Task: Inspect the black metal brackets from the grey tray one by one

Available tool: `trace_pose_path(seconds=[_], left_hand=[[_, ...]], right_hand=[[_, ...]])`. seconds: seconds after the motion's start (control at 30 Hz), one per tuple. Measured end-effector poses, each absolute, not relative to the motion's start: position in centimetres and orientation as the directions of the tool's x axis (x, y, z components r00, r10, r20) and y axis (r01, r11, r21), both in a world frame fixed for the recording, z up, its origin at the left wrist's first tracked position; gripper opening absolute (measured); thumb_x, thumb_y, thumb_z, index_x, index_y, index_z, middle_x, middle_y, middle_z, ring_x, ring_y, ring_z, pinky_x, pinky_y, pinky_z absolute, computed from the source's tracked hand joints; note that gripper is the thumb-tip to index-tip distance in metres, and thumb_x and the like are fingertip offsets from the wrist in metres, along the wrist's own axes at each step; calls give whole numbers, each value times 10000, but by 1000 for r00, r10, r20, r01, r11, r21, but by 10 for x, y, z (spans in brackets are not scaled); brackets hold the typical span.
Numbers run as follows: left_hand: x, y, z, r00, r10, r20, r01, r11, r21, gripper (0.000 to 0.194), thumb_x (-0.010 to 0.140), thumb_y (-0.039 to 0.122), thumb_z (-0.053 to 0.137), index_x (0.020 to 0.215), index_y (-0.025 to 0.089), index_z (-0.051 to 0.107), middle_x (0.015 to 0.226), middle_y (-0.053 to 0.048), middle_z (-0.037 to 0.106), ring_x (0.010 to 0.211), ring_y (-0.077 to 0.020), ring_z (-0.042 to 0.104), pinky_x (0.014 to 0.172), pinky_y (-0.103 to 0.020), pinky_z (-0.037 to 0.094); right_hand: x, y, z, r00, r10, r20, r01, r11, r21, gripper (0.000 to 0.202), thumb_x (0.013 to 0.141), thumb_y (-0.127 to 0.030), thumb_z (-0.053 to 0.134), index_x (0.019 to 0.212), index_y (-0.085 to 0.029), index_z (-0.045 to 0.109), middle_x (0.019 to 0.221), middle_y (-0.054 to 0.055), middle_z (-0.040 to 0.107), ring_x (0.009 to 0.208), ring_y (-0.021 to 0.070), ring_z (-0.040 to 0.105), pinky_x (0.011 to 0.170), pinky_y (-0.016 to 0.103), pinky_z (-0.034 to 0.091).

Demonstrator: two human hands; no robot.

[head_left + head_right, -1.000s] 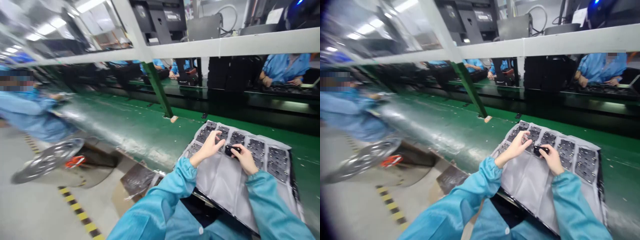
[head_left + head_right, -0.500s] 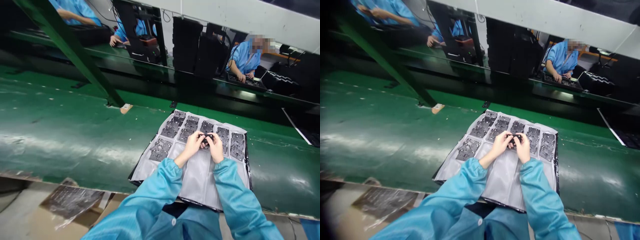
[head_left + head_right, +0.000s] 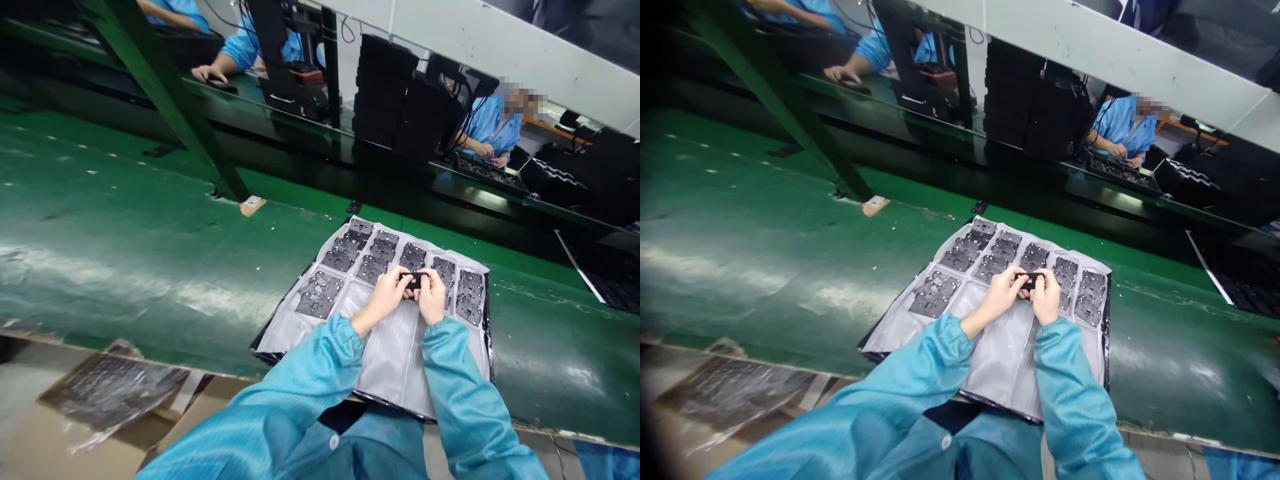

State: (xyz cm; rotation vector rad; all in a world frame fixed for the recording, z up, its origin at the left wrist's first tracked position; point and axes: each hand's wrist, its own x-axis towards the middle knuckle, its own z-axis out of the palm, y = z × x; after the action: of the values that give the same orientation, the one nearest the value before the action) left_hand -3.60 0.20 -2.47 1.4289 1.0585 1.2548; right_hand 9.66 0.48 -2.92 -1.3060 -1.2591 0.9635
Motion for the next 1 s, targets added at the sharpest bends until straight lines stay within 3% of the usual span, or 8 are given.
trace_pose_path(seconds=[0.27, 0.47, 0.7, 1.0], left_hand=[[-36, 0, -26, 98, 974, 203, 22, -206, 978, 236, 906, 407, 511, 949, 181, 567, 695, -16, 666, 581, -157, 672, 558, -246, 544], [-35, 1, -26, 88, 977, 197, 32, -200, 979, 232, 911, 400, 502, 950, 178, 556, 757, -25, 678, 593, -153, 677, 563, -246, 549], [-36, 2, -27, 100, 973, 207, 57, -214, 975, 228, 919, 393, 490, 971, 180, 552, 743, -21, 678, 607, -151, 680, 592, -239, 541], [-36, 0, -21, 60, 971, 232, 129, -238, 963, 199, 913, 354, 497, 943, 172, 571, 720, -14, 675, 591, -143, 672, 581, -220, 520]], right_hand=[[100, 3, -27, 106, 984, 145, 285, 109, -952, 266, 866, -413, 437, 1006, -237, 577, 684, 8, 562, 523, 155, 516, 491, 277, 400], [98, -1, -26, 97, 983, 156, 226, 130, -965, 268, 873, -328, 384, 1040, -231, 571, 581, -33, 488, 410, 124, 440, 420, 256, 343], [96, 1, -25, 92, 980, 176, 242, 149, -959, 302, 908, -405, 405, 1072, -204, 560, 552, -41, 479, 380, 112, 432, 398, 244, 345], [99, 1, -28, 85, 967, 239, 293, 205, -934, 333, 873, -233, 348, 1094, -155, 585, 488, -58, 471, 380, 105, 449, 411, 214, 366]])
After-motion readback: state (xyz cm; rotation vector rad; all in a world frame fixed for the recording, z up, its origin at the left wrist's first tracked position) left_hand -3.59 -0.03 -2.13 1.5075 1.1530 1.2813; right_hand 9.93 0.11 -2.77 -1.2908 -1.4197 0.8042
